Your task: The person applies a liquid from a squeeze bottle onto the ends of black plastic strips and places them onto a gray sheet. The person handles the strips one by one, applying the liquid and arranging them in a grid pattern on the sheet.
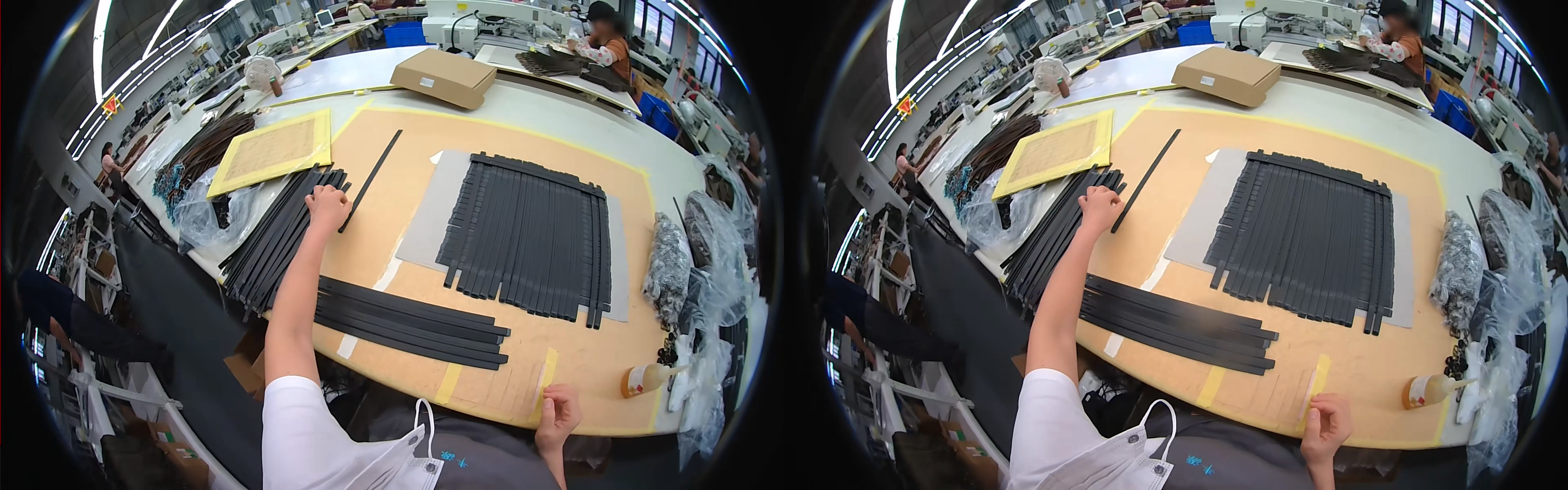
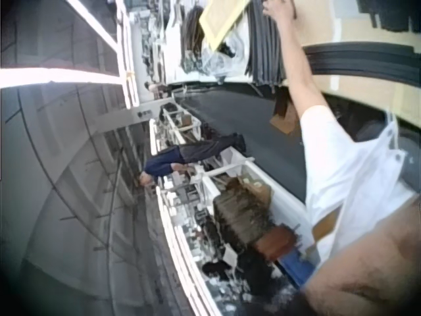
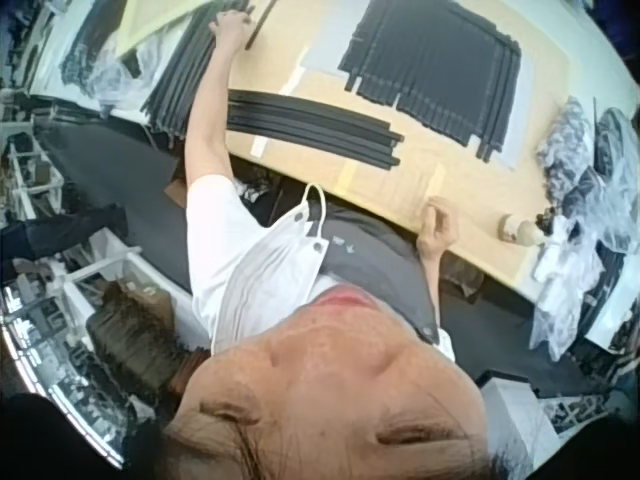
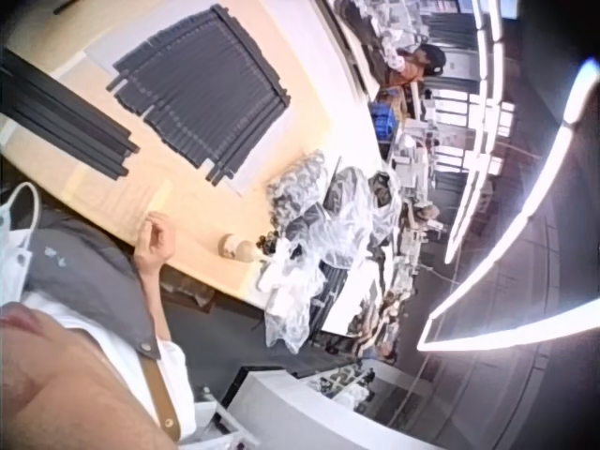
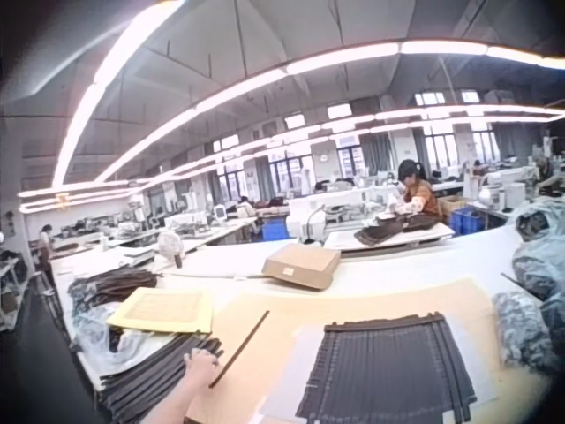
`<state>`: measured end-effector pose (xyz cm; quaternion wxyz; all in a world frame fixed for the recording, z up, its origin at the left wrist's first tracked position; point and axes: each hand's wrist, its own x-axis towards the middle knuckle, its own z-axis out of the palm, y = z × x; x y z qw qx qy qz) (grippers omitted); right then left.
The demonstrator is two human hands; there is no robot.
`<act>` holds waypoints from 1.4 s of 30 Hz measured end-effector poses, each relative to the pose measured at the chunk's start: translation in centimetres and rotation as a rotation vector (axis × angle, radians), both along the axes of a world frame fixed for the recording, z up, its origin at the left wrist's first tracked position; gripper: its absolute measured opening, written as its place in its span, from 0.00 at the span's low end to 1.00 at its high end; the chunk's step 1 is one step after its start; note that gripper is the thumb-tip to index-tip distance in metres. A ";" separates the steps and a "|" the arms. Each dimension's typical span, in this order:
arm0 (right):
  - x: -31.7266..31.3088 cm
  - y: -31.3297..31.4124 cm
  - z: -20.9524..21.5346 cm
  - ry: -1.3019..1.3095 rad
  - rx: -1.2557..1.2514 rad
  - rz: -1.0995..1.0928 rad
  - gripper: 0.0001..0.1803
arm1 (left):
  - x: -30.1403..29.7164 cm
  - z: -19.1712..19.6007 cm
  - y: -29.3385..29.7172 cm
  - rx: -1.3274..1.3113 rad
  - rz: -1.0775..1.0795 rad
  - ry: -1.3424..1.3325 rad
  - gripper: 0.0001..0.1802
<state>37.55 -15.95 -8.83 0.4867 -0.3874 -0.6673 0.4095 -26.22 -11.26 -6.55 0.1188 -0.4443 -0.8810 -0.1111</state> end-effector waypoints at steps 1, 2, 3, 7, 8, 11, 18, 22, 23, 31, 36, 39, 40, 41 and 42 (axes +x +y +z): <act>0.2 0.1 -0.1 -0.010 -0.001 -0.008 0.02 | 0.7 -0.1 1.3 -0.029 0.049 -0.022 0.13; 0.3 0.2 -0.1 -0.017 0.016 -0.017 0.02 | 1.3 -0.3 2.6 -0.058 0.098 -0.045 0.14; 0.2 0.2 -0.1 -0.024 0.033 -0.025 0.02 | 1.9 -0.2 3.8 -0.088 0.147 -0.068 0.15; 0.1 0.2 -0.3 -0.011 0.046 -0.036 0.02 | 0.4 -1.6 5.8 -0.093 0.326 -0.213 0.18; 0.0 0.3 -0.3 -0.014 0.052 -0.035 0.02 | 0.1 -1.7 5.9 -0.069 0.354 -0.242 0.18; -0.1 0.3 -0.2 -0.031 0.070 -0.025 0.02 | -0.3 -1.5 5.9 -0.083 0.333 -0.326 0.19; 0.1 0.0 0.3 -0.070 0.080 -0.075 0.03 | 0.5 -1.9 7.9 -0.072 0.260 -0.288 0.16; 0.5 1.3 1.4 -0.108 0.152 -0.042 0.04 | -1.4 -3.4 6.0 -0.006 0.241 -0.227 0.16; 0.6 1.4 1.4 -0.112 0.164 -0.046 0.04 | -1.4 -3.7 5.6 0.012 0.236 -0.195 0.16; 1.7 1.0 1.5 -0.056 0.189 -0.057 0.05 | 1.4 -3.1 7.2 0.056 0.132 -0.127 0.18; 2.7 0.4 0.2 0.344 -0.156 -0.051 0.05 | 8.7 -1.9 6.8 0.191 -0.183 -0.199 0.16; 4.3 2.5 -0.3 1.247 -0.573 0.092 0.22 | 12.9 -0.7 4.4 0.267 -0.372 -0.222 0.13; 4.9 3.6 1.1 1.481 -0.697 0.135 0.30 | 14.3 -0.6 3.5 0.281 -0.429 -0.239 0.12; 5.4 4.8 2.3 1.644 -0.754 0.129 0.35 | 16.4 -0.2 2.7 0.286 -0.474 -0.282 0.12; 5.9 5.7 3.1 1.807 -0.805 0.114 0.40 | 18.8 0.4 2.1 0.294 -0.524 -0.329 0.12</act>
